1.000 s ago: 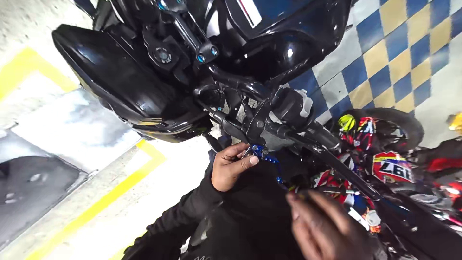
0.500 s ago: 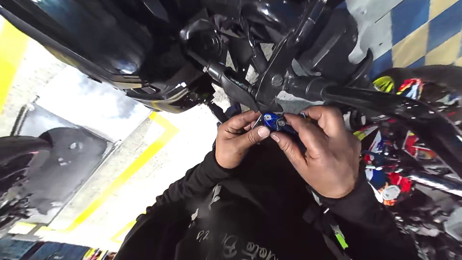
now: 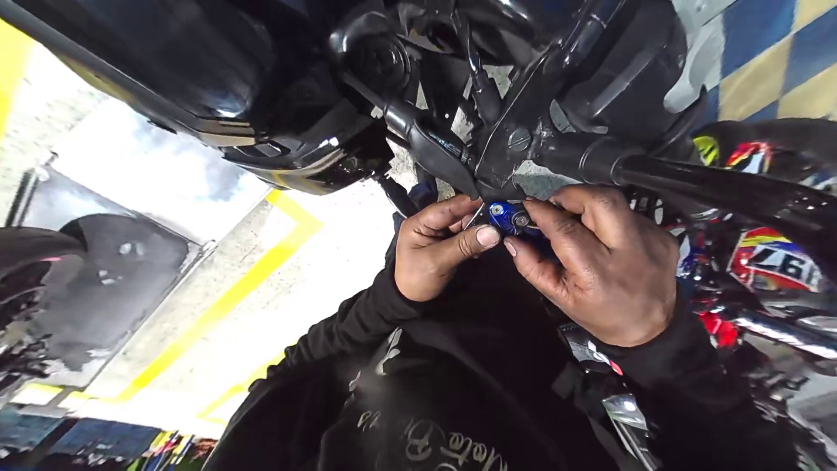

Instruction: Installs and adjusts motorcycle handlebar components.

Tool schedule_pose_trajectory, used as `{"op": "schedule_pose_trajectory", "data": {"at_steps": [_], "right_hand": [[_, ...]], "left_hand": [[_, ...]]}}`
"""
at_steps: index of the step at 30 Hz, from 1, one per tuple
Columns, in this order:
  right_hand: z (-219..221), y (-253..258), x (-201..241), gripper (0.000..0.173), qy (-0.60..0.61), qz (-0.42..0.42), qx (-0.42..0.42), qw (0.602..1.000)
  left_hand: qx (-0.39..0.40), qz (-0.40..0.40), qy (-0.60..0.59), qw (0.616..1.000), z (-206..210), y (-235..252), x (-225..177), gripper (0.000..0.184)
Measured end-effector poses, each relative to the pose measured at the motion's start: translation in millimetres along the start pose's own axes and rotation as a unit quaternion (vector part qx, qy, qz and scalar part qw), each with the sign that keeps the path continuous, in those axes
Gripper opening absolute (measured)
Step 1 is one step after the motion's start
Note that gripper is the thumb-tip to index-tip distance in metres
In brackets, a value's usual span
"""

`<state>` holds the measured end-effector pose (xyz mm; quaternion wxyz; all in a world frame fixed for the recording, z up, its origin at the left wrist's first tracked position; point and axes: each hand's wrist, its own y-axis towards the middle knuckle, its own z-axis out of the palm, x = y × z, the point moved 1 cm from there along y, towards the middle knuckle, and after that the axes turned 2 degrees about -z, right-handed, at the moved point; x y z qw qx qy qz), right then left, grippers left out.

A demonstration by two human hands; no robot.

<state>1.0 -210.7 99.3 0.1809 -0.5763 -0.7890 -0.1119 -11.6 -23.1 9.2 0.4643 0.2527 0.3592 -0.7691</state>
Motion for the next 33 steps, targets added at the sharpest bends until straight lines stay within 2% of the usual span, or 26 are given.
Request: {"op": "schedule_pose_trajectory", "data": {"at_steps": [3,5,7,11,15,18,23,28,31,33], "right_hand": [[-2,-12,-3,0.065,0.008,0.047,0.048,0.998],[0,-22,-1,0.071,-0.024,0.074,0.068,0.995],[5,-32,0,0.063,-0.042,0.105,0.047,0.992],[8,-41,2,0.048,-0.045,0.134,-0.053,0.989],[8,-41,-3,0.037,-0.022,0.158,-0.095,0.983],[2,-39,-12,0.043,-0.044,0.167,-0.116,0.978],[8,-39,-12,0.043,-0.039,0.166,-0.159,0.972],[-1,-44,-15,0.045,0.015,0.167,-0.115,0.979],[-10,-54,-13,0.038,0.05,0.179,-0.133,0.974],[-14,-62,-10,0.033,0.08,0.19,-0.146,0.967]], "left_hand": [[-0.005,-0.001,-0.009,1.0,0,0,2,0.025],[-0.004,0.006,-0.01,1.0,1,0,2,0.026],[0.002,0.016,-0.012,1.0,2,2,2,0.026],[0.011,0.021,0.002,1.0,3,4,1,0.024],[0.013,0.018,0.014,1.0,1,4,-1,0.024],[0.015,0.023,0.026,0.999,2,6,-3,0.022],[0.005,0.021,0.031,0.999,3,5,-1,0.025],[0.003,0.029,0.05,0.998,2,1,-3,0.025],[-0.01,0.014,0.098,0.995,-5,-5,-3,0.02],[-0.025,-0.032,0.151,0.988,-12,-11,-2,0.017]]}}
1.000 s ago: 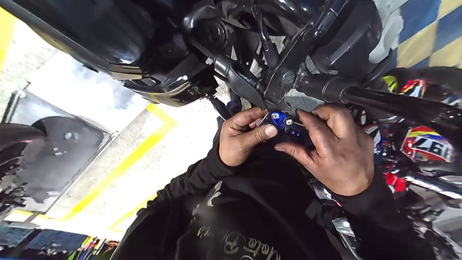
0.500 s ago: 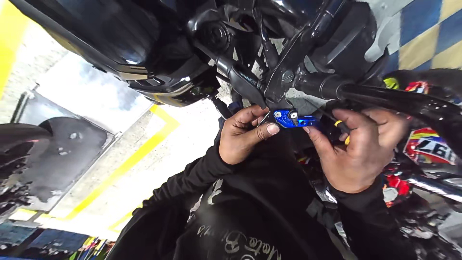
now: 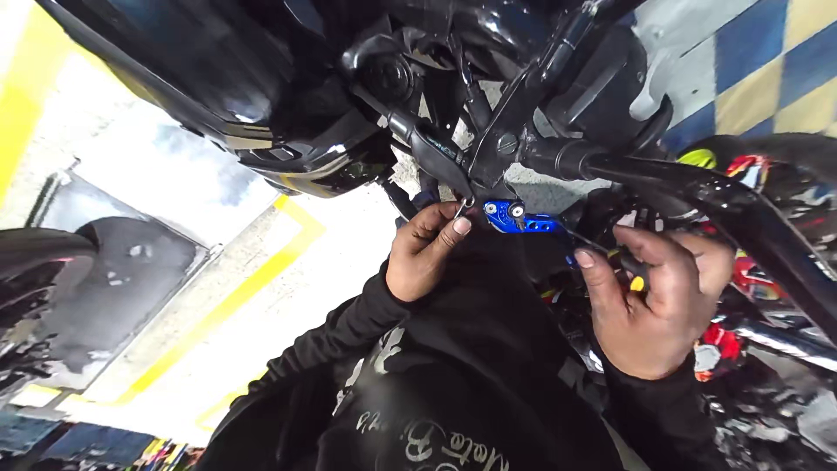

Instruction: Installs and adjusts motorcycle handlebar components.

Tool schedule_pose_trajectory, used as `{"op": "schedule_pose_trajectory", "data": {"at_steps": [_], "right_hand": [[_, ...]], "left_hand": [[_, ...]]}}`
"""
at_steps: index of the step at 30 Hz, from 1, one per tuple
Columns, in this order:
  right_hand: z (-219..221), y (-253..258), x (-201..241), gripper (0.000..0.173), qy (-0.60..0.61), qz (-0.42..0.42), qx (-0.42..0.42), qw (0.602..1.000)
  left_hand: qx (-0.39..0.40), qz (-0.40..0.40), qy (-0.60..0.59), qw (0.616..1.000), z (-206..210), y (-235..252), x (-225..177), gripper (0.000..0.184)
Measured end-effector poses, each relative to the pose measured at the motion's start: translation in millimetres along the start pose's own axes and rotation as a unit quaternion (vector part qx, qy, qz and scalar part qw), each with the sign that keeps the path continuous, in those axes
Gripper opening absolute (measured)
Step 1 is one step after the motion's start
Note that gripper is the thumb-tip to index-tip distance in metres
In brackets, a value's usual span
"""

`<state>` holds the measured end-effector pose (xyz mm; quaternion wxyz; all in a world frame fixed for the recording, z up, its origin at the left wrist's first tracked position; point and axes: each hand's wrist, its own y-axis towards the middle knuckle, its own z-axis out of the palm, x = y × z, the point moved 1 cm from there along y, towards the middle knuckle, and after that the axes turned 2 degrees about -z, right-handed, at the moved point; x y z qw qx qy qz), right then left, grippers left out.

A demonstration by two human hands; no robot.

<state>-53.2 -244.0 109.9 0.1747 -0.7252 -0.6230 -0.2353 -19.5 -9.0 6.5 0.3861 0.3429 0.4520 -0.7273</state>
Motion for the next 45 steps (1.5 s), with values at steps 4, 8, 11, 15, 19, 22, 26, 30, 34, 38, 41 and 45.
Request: {"op": "schedule_pose_trajectory", "data": {"at_steps": [4,8,11,15,19,22,26,30,34,38,41,45], "right_hand": [[-13,-16,10,0.018,0.044,-0.017,0.076,0.996],[-10,-28,32,0.016,0.119,-0.055,0.169,0.977],[-2,-24,44,0.02,0.237,-0.05,0.188,0.952],[-22,-9,36,0.046,0.275,-0.039,0.209,0.938],[-47,6,-27,0.031,0.16,-0.02,-0.015,0.987],[-48,49,-94,0.044,0.096,-0.106,0.058,0.988],[-35,115,-121,0.051,0.364,0.009,0.373,0.853],[23,141,-116,0.095,0.487,0.108,0.641,0.584],[45,142,-85,0.105,0.511,0.132,0.728,0.436],[54,145,-87,0.097,0.535,0.124,0.76,0.349],[55,145,-92,0.09,0.537,0.112,0.76,0.347],[51,143,-94,0.075,0.547,0.104,0.715,0.423]], "left_hand": [[0.106,0.027,0.185,0.977,-16,-15,4,0.025],[0.307,0.14,0.217,0.916,-6,-18,-14,0.035],[0.416,0.147,0.112,0.89,12,-11,-23,0.032],[0.414,0.186,0.111,0.884,18,-12,-34,0.032],[0.341,0.218,0.17,0.899,3,-32,-51,0.03],[0.285,0.23,0.179,0.913,-8,-51,-59,0.03],[0.158,0.231,0.164,0.946,-13,-82,-62,0.026],[-0.045,0.225,0.074,0.97,12,-120,-46,0.019],[-0.218,0.239,0.01,0.946,60,-146,-21,0.019],[-0.3,0.248,-0.017,0.921,113,-165,10,0.018],[-0.342,0.248,-0.04,0.906,150,-171,27,0.018],[-0.37,0.258,-0.039,0.892,181,-171,37,0.017]]}}
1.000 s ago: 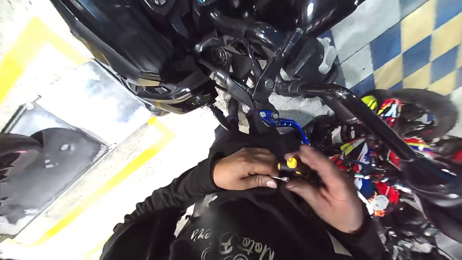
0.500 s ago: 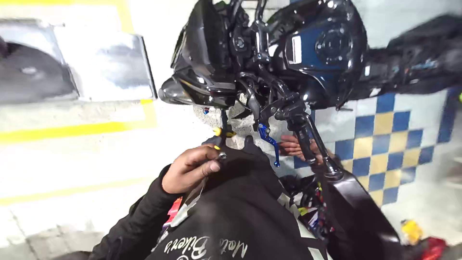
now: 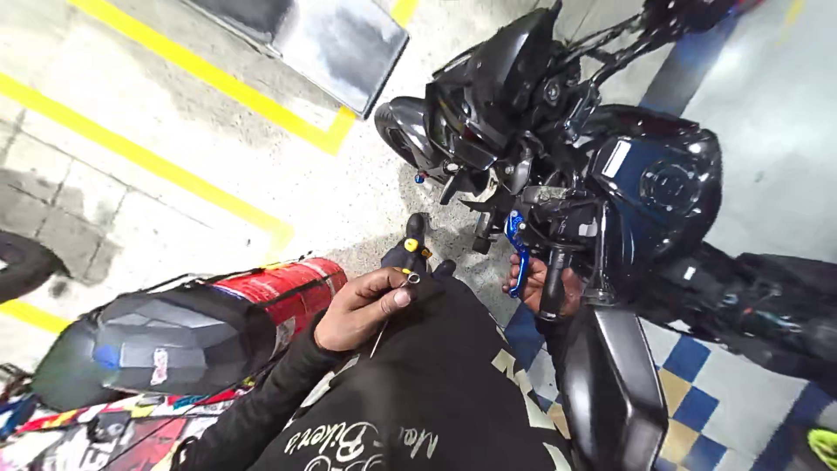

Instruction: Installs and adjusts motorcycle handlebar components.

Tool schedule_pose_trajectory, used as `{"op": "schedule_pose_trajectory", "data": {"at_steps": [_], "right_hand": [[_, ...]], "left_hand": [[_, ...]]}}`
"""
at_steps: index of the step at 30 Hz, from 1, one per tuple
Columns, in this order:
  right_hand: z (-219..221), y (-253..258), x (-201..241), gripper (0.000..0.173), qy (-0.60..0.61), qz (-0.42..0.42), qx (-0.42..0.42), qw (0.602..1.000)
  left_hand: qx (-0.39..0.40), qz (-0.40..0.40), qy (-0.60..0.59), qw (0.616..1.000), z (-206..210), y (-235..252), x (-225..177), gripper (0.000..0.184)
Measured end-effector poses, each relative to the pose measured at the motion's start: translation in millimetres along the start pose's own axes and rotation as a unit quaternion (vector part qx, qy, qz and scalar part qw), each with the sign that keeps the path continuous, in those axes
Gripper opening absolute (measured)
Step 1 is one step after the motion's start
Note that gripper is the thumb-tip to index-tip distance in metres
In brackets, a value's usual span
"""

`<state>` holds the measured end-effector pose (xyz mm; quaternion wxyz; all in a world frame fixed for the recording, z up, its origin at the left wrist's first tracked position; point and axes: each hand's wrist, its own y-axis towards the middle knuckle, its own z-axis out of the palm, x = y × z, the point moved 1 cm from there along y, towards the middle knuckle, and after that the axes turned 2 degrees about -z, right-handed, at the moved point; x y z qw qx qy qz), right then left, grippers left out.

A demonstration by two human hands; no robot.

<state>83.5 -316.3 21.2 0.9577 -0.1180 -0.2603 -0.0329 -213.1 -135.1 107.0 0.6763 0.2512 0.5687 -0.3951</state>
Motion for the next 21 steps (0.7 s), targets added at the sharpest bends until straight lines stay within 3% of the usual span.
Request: {"op": "schedule_pose_trajectory", "data": {"at_steps": [1,4,6,10,14,16,18,21], "right_hand": [[1,0,-1,0.066,0.003,-0.016,-0.017,1.0],[-8,2,-2,0.044,0.082,-0.03,0.035,0.996],[-6,3,3,0.043,0.078,-0.004,0.045,0.996],[-3,4,9,0.09,-0.022,0.06,0.075,0.995],[14,11,6,0.126,-0.061,0.058,-0.009,0.996],[20,11,8,0.116,-0.06,0.051,-0.023,0.997],[25,11,11,0.096,-0.061,0.047,-0.057,0.995],[-5,4,15,0.07,-0.009,0.035,-0.015,0.999]], "left_hand": [[-0.003,0.006,0.002,1.0,3,-3,0,0.016],[-0.014,0.029,0.003,0.999,9,-9,-1,0.016],[-0.017,0.037,0.004,0.999,12,-9,-2,0.016],[-0.012,0.044,0.012,0.999,15,-10,-2,0.017],[-0.025,0.048,0.024,0.998,14,-11,-3,0.018],[-0.03,0.052,0.023,0.998,13,-11,-4,0.017],[-0.031,0.053,0.019,0.998,11,-10,-4,0.017],[-0.021,0.05,0.019,0.998,10,-7,-2,0.018]]}}
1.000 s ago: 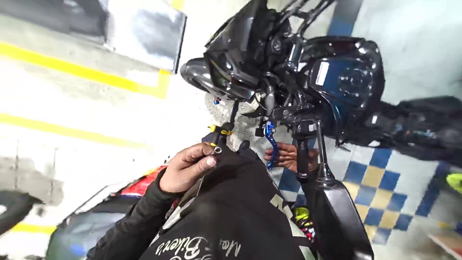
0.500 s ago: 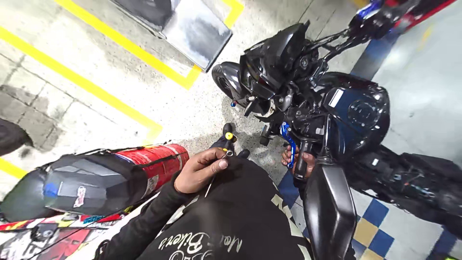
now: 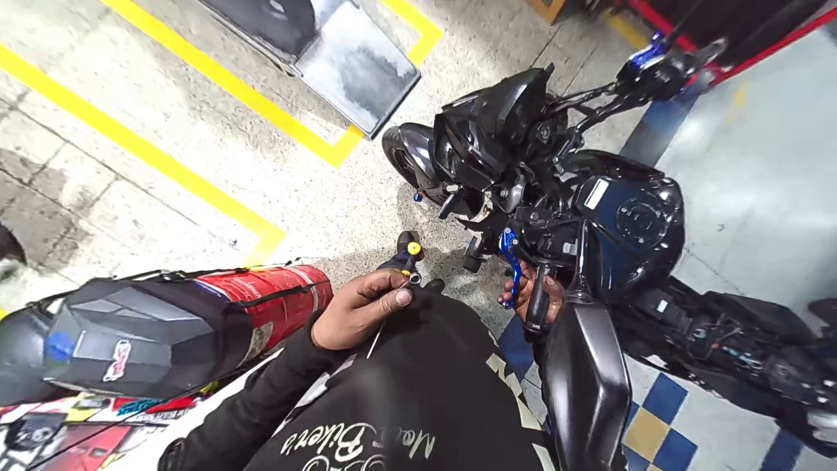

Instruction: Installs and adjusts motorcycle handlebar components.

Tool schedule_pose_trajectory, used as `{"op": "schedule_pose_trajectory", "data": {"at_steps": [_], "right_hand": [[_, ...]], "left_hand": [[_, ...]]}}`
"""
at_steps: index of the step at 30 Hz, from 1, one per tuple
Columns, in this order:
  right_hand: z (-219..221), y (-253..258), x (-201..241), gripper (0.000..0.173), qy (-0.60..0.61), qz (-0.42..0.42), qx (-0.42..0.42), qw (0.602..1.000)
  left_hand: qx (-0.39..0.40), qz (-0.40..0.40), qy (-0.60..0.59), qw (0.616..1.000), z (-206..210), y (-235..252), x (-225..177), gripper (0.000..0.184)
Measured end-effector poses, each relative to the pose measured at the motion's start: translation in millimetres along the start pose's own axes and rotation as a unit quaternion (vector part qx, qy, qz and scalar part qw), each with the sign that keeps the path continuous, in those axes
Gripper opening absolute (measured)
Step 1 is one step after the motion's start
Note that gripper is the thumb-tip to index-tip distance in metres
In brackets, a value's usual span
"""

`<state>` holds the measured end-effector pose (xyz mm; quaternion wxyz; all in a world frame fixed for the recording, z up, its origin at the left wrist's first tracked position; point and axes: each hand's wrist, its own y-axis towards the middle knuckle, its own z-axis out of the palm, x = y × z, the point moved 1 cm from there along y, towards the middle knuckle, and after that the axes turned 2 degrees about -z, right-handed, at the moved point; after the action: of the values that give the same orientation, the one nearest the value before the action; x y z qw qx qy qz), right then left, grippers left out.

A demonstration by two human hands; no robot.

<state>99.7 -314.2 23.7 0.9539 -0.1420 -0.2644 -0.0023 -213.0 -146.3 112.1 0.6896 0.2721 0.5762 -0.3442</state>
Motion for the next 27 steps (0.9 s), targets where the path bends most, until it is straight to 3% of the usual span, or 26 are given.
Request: {"op": "schedule_pose_trajectory", "data": {"at_steps": [4,6,7,10,14,17,20,23,25,27], "right_hand": [[-17,-5,-1,0.042,0.019,-0.025,-0.037,0.999],[-18,-5,-2,0.044,0.018,-0.027,-0.03,0.999],[-20,-5,-2,0.054,0.011,-0.023,-0.021,0.999],[5,3,-1,0.108,-0.023,0.017,-0.01,1.0],[26,14,-4,0.129,-0.046,0.018,-0.031,0.998],[32,12,-4,0.114,-0.041,0.002,-0.034,0.999],[4,10,-6,0.086,-0.007,-0.04,0.038,0.998],[-19,6,-6,0.069,0.021,-0.045,0.043,0.998],[-14,3,-7,0.076,-0.006,-0.033,0.003,0.999],[-4,4,-9,0.105,-0.014,-0.011,-0.007,1.0]], "left_hand": [[0.009,-0.007,0.007,1.0,0,6,1,0.019],[0.011,-0.01,0.008,1.0,0,8,2,0.02],[0.012,-0.01,0.007,1.0,0,9,2,0.02],[0.012,-0.012,0.004,1.0,0,13,2,0.018],[0.009,-0.009,0.004,1.0,-4,13,4,0.018],[0.003,-0.013,0.001,1.0,-7,12,5,0.017],[0.001,-0.019,0.001,1.0,-7,14,6,0.018],[-0.004,-0.035,0.01,0.999,-6,18,6,0.019],[-0.008,-0.041,0.009,0.999,-4,19,6,0.019],[-0.004,-0.04,0.008,0.999,-4,21,7,0.02]]}}
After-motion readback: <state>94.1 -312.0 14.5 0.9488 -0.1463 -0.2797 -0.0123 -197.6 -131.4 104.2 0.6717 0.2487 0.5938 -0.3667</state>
